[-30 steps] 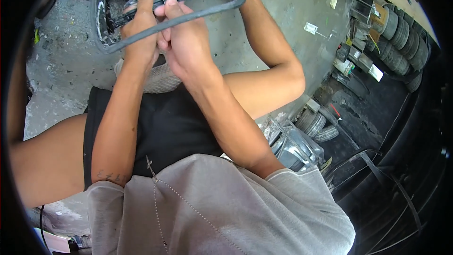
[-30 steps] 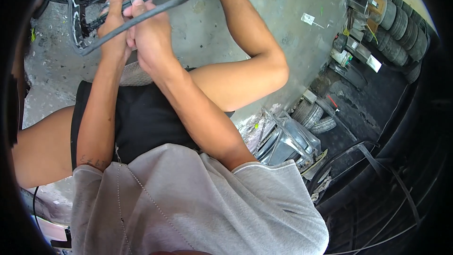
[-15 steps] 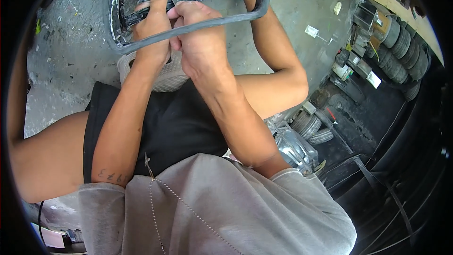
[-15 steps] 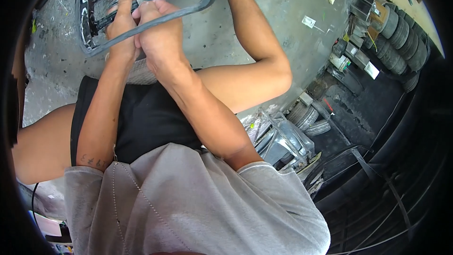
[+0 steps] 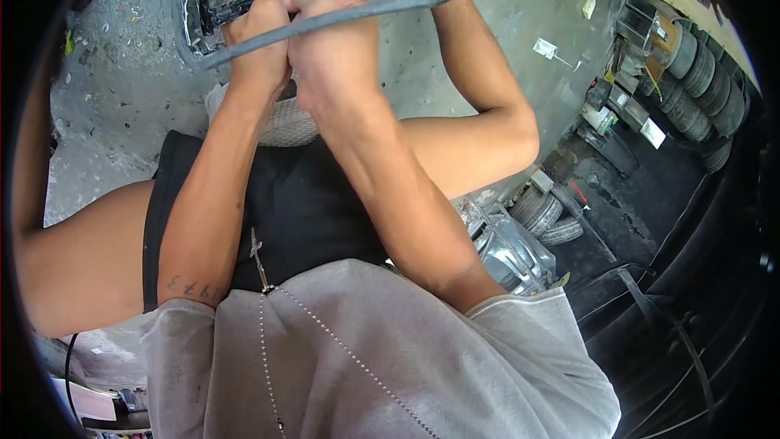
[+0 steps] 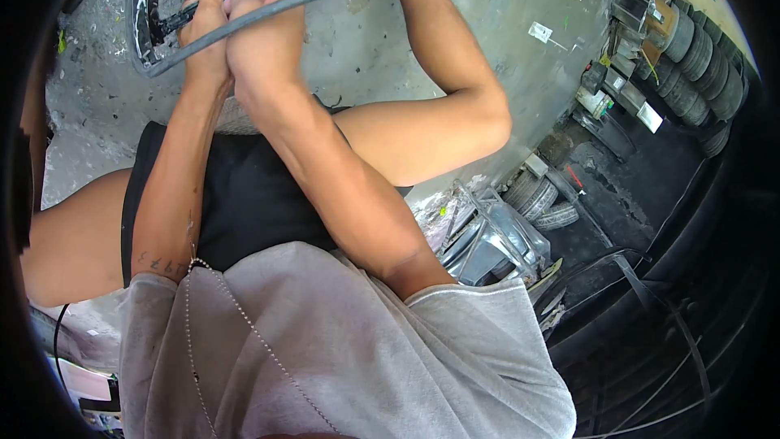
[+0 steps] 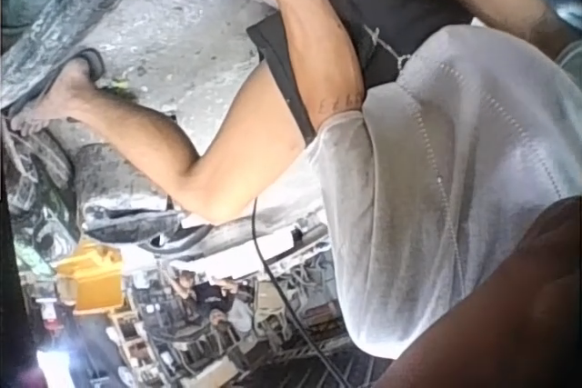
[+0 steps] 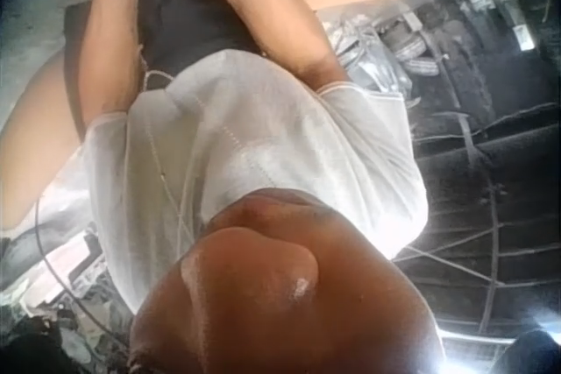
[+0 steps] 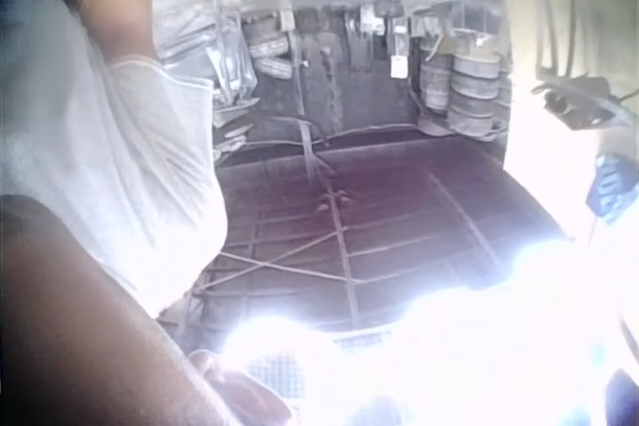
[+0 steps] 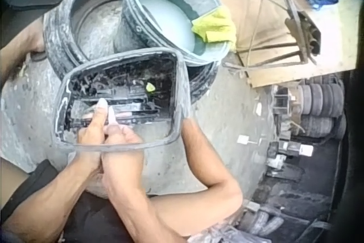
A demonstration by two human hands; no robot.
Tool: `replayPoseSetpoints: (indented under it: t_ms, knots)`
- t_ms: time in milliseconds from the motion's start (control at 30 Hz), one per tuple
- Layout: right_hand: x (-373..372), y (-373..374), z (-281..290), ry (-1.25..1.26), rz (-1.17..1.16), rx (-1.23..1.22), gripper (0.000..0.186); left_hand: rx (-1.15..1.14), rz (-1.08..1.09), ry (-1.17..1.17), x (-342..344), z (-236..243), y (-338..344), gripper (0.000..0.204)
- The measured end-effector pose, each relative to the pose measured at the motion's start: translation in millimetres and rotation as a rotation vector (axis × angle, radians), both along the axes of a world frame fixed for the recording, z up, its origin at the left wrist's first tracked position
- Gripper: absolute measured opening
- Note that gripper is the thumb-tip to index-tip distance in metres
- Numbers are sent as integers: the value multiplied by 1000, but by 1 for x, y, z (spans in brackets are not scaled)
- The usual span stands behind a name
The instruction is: Cleaning or scraping residue from a black plastic vehicle part using a small tool.
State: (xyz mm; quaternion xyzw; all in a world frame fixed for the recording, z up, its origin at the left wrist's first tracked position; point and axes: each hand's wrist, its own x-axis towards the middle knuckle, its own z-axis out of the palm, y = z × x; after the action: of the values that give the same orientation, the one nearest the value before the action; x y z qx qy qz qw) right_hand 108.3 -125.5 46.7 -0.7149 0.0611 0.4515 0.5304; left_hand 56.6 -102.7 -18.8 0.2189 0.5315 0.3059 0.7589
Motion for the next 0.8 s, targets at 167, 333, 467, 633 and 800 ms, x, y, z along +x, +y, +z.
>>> replayPoseSetpoints:
  t_ms: [167, 333, 467, 633, 800]
  knots:
    - [12, -5, 1, 60, 46, 64, 17, -113, 165, -254, 5, -8, -4, 30]
    - [10, -6, -12, -532, 369, -8, 24, 109, 30, -133, 2, -13, -5, 37]
    - [4, -14, -12, -772, 396, 135, 27, 22, 96, -187, 7, -5, -1, 35]
    - [7, -41, 2, -454, 319, 23, 28, -87, 33, -268, 5, 10, 1, 51]
    - [36, -36, 11, -379, 330, -32, 27, 32, 73, -193, 10, 10, 1, 44]
